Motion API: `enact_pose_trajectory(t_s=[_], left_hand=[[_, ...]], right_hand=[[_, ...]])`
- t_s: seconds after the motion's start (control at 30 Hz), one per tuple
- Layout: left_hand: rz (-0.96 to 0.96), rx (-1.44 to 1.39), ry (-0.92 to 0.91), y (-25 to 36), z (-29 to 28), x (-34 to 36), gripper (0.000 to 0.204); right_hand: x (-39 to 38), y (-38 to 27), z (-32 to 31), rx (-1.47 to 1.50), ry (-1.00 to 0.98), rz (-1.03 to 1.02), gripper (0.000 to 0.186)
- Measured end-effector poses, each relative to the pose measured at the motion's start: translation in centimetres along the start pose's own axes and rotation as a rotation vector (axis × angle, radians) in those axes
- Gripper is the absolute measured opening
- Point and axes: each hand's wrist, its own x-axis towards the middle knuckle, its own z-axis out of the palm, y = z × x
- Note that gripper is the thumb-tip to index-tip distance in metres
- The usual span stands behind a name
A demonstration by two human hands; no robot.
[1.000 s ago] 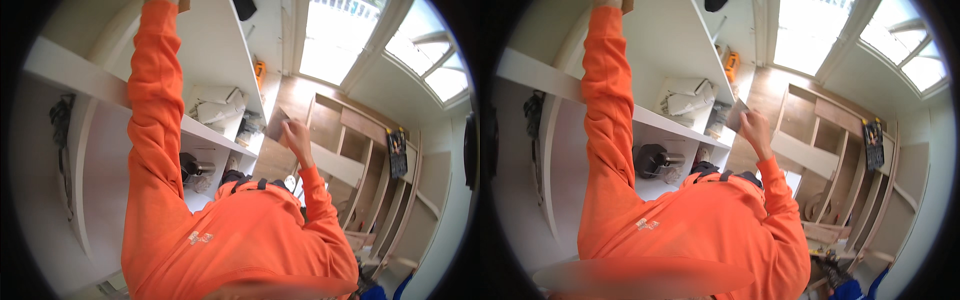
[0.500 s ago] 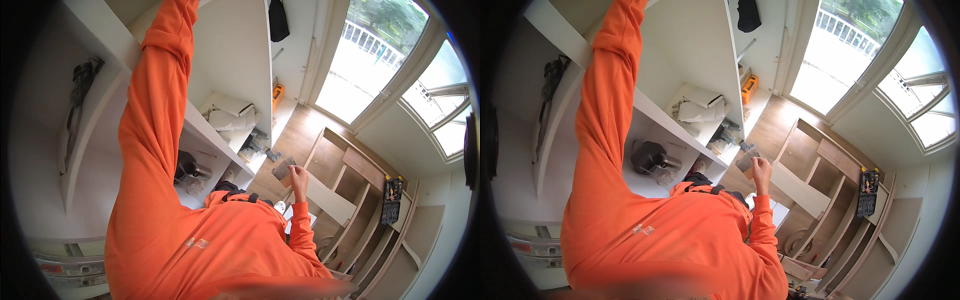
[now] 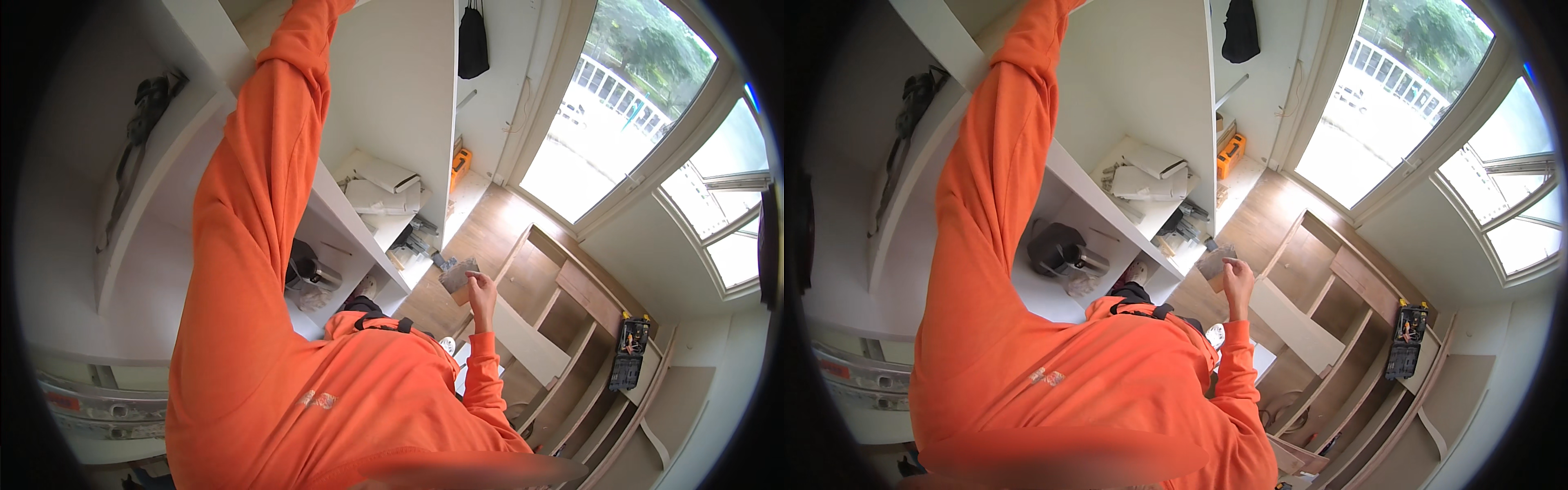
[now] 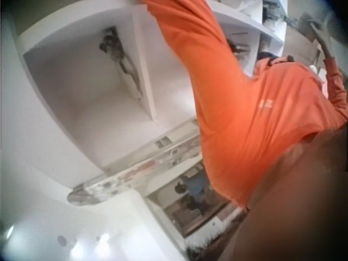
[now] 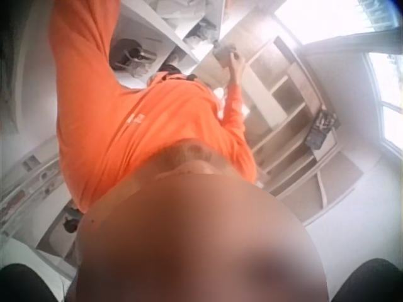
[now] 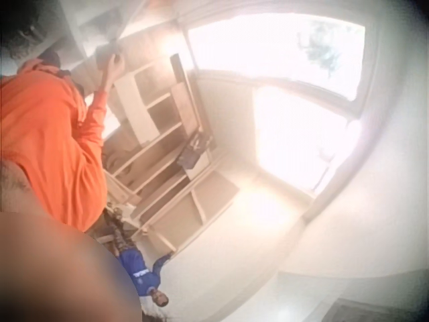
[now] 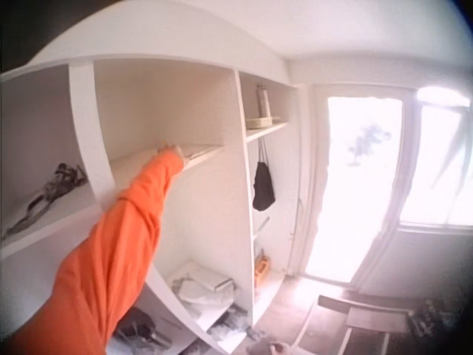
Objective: The person applies plaster to the underside of a white shelf using a trowel and hawk, then smooths the surface. They later wipe the shelf with a cloth. Another person is visible working nearby.
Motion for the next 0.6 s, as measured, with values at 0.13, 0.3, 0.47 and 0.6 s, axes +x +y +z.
enact_pose_trajectory(t_s=[0.13,0.3,0.47,0.6], left_hand=[[-0.064,-0.029,-0.111,1.0,-1.1,-1.3,0.073],[-0.07,-0.029,-0.107,0.0,-1.0,-1.0,0.066],[-0.056,-0.117,0.005,-1.2,0.9,0.3,0.06],[-0.024,-0.167,0.029,-1.0,1.3,0.5,0.057]], right_hand=[[2.2,-5.3,-2.0,0.134,0.058,-0.257,0.033],[4.9,-15.4,-4.3,0.469,0.092,-0.349,0.054],[6.7,-23.8,-5.3,0.758,0.02,-0.375,0.046],[9.1,-30.9,-5.1,0.959,-0.066,-0.382,0.046]])
